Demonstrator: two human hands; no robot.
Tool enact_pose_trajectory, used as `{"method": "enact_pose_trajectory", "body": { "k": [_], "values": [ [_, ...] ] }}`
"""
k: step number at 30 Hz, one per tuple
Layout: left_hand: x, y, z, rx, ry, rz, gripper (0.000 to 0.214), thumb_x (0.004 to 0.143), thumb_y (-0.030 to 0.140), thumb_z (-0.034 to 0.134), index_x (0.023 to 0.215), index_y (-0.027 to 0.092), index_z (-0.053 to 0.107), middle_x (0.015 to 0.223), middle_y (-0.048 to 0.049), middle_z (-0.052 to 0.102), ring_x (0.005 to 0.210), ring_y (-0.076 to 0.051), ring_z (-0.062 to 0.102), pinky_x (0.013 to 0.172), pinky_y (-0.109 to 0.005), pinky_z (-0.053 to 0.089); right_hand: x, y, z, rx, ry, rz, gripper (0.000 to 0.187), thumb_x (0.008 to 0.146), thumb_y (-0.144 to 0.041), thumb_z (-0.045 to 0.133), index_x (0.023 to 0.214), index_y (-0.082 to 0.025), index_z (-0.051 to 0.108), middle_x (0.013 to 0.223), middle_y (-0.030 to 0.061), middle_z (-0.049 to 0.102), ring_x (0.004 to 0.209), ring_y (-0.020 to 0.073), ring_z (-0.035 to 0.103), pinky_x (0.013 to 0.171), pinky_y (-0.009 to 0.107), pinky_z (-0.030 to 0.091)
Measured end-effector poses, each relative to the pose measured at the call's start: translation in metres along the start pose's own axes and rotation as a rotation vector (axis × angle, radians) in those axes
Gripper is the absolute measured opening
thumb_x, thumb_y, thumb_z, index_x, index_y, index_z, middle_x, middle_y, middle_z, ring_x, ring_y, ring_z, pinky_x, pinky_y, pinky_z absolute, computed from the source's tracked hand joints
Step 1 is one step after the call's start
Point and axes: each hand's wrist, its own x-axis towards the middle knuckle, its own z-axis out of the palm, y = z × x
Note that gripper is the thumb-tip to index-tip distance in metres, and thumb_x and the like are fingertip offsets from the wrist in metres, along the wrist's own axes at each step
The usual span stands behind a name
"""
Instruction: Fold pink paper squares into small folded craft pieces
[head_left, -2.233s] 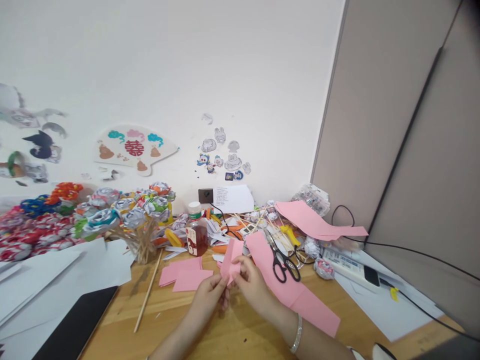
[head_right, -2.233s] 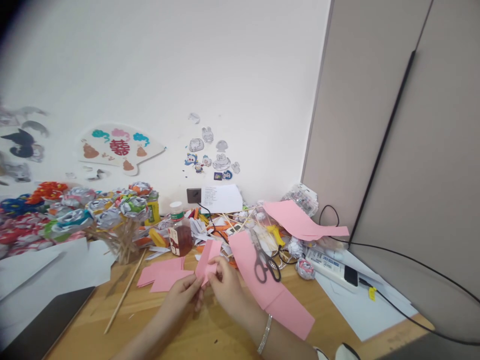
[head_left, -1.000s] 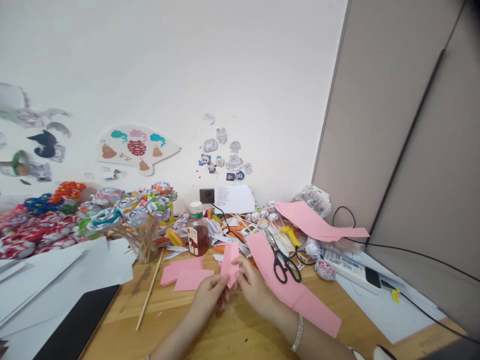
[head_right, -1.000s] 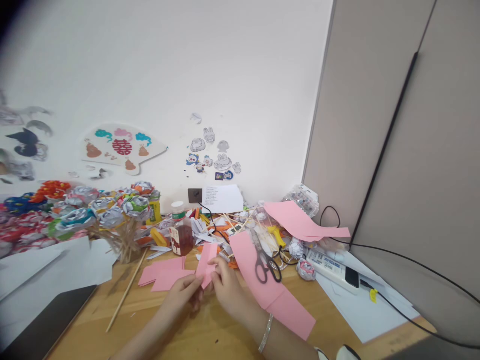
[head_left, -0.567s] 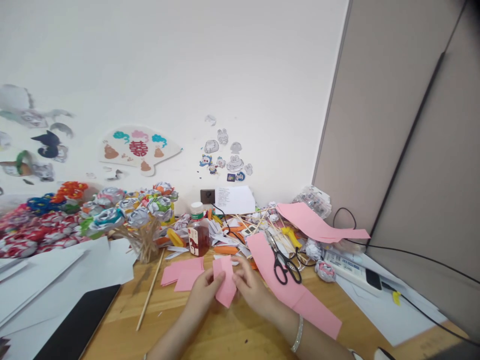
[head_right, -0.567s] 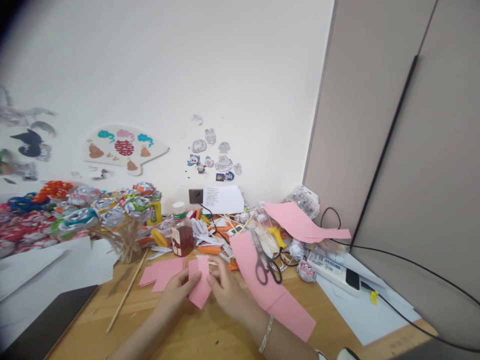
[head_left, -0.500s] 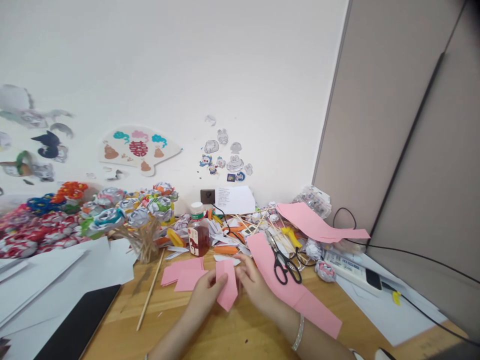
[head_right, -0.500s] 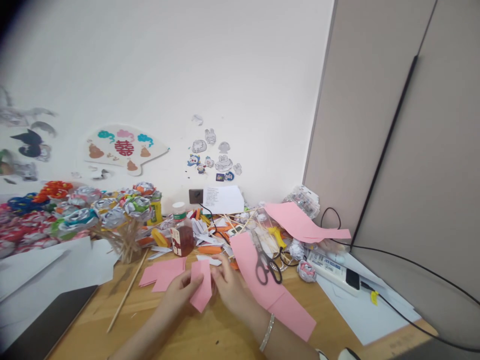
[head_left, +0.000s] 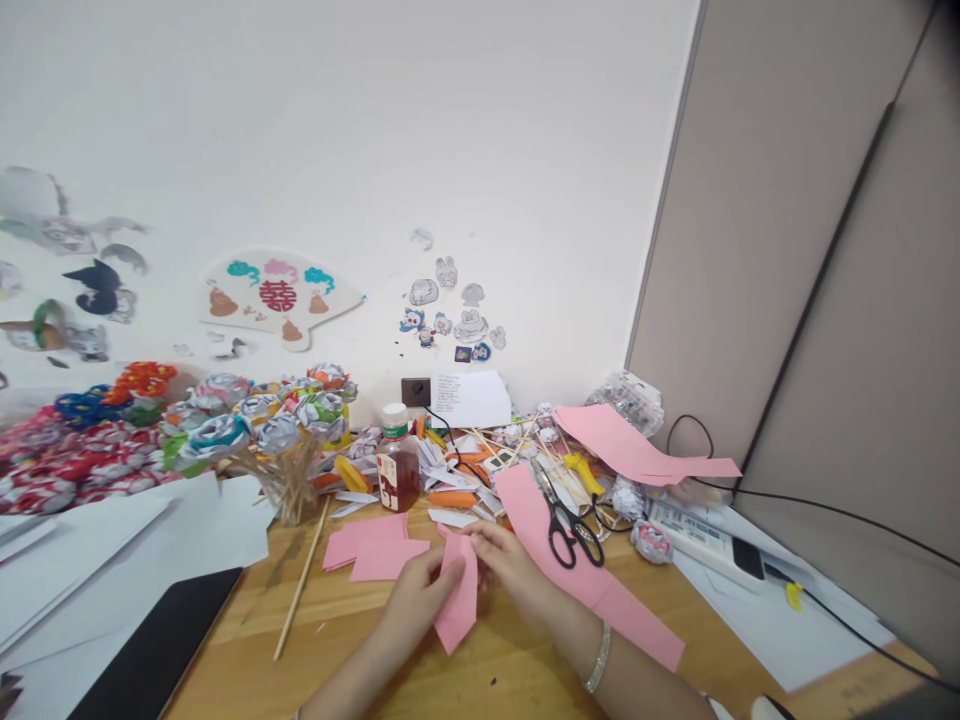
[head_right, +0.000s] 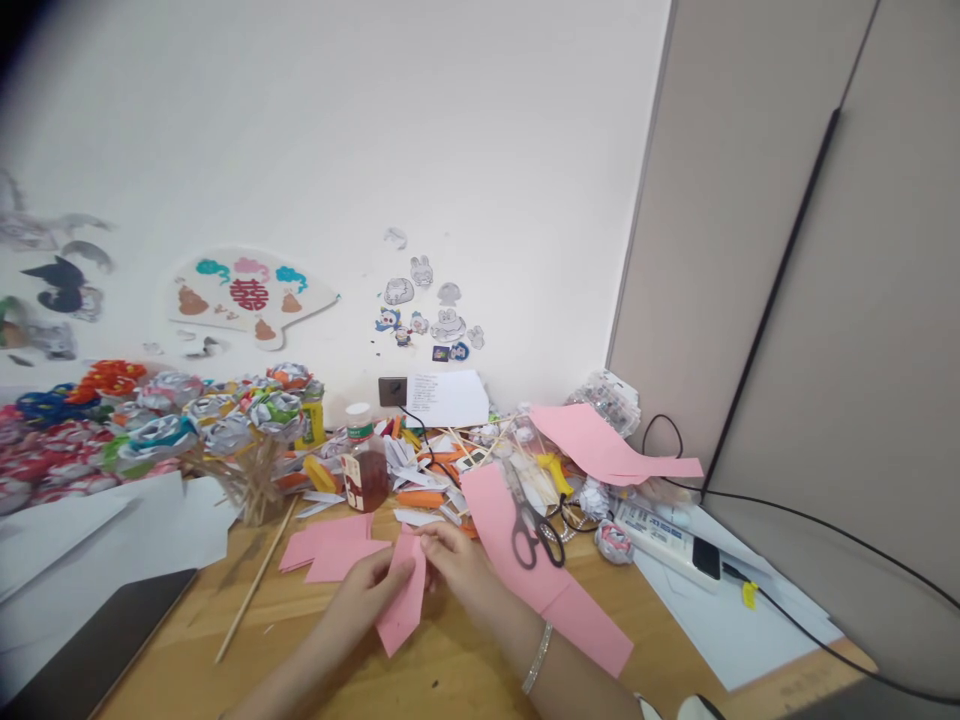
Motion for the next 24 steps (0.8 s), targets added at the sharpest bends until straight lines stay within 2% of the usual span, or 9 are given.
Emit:
{"method": "enact_pose_trajectory", "body": {
  "k": [4, 6, 16, 19, 24],
  "values": [
    [0.0044, -0.0073, 0.0011, 0.034, 0.125, -0.013, 0.027, 0.069, 0.039, 0.050, 0.056, 0.016, 0.055, 0.055, 0.0007, 0.056, 0.056, -0.016, 0.049, 0.054, -0.023, 0.038, -0.0005, -0.0007, 0.0016, 0.015, -0.073, 0.014, 0.037, 0.070, -0.045, 0.060, 0.091, -0.016, 0.052, 0.054, -0.0052, 0.049, 0.044, 0.0074, 0.046, 0.046, 0.019, 0.035],
    [0.0058, -0.0089, 0.0008, 0.029, 0.149, -0.006, 0.027, 0.068, 0.040, 0.051, 0.055, 0.016, 0.053, 0.052, 0.0020, 0.054, 0.054, -0.015, 0.047, 0.053, -0.023, 0.037, -0.0011, -0.0017, 0.0019, 0.019, -0.082, 0.000, 0.037, 0.068, -0.043, 0.063, 0.091, -0.016, 0.051, 0.054, -0.0065, 0.047, 0.045, 0.0069, 0.045, 0.047, 0.019, 0.035],
    [0.0059, -0.0048, -0.0011, -0.010, 0.124, -0.011, 0.030, 0.066, 0.044, 0.051, 0.055, 0.017, 0.054, 0.053, 0.0007, 0.054, 0.055, -0.016, 0.046, 0.052, -0.022, 0.035, -0.0007, -0.0025, 0.0007, 0.220, -0.093, 0.012, 0.037, 0.075, -0.049, 0.053, 0.085, -0.013, 0.057, 0.056, -0.0018, 0.052, 0.046, 0.0077, 0.046, 0.050, 0.022, 0.036],
    [0.0059, -0.0055, -0.0008, -0.006, 0.120, -0.011, 0.030, 0.067, 0.044, 0.050, 0.056, 0.016, 0.055, 0.055, 0.0002, 0.055, 0.056, -0.016, 0.047, 0.053, -0.023, 0.035, -0.0009, -0.0039, 0.0012, 0.212, -0.090, 0.015, 0.035, 0.072, -0.045, 0.058, 0.086, -0.013, 0.058, 0.056, -0.0018, 0.053, 0.046, 0.0079, 0.046, 0.050, 0.022, 0.036],
    [0.0047, -0.0038, 0.0007, 0.075, 0.135, -0.008, 0.029, 0.067, 0.042, 0.050, 0.054, 0.016, 0.050, 0.052, 0.0026, 0.048, 0.054, -0.014, 0.043, 0.051, -0.023, 0.033, -0.0003, -0.0040, -0.0005, 0.154, -0.070, 0.046, 0.033, 0.067, -0.041, 0.064, 0.083, -0.013, 0.059, 0.058, -0.0025, 0.054, 0.047, 0.0064, 0.047, 0.051, 0.020, 0.036]
  ]
}}
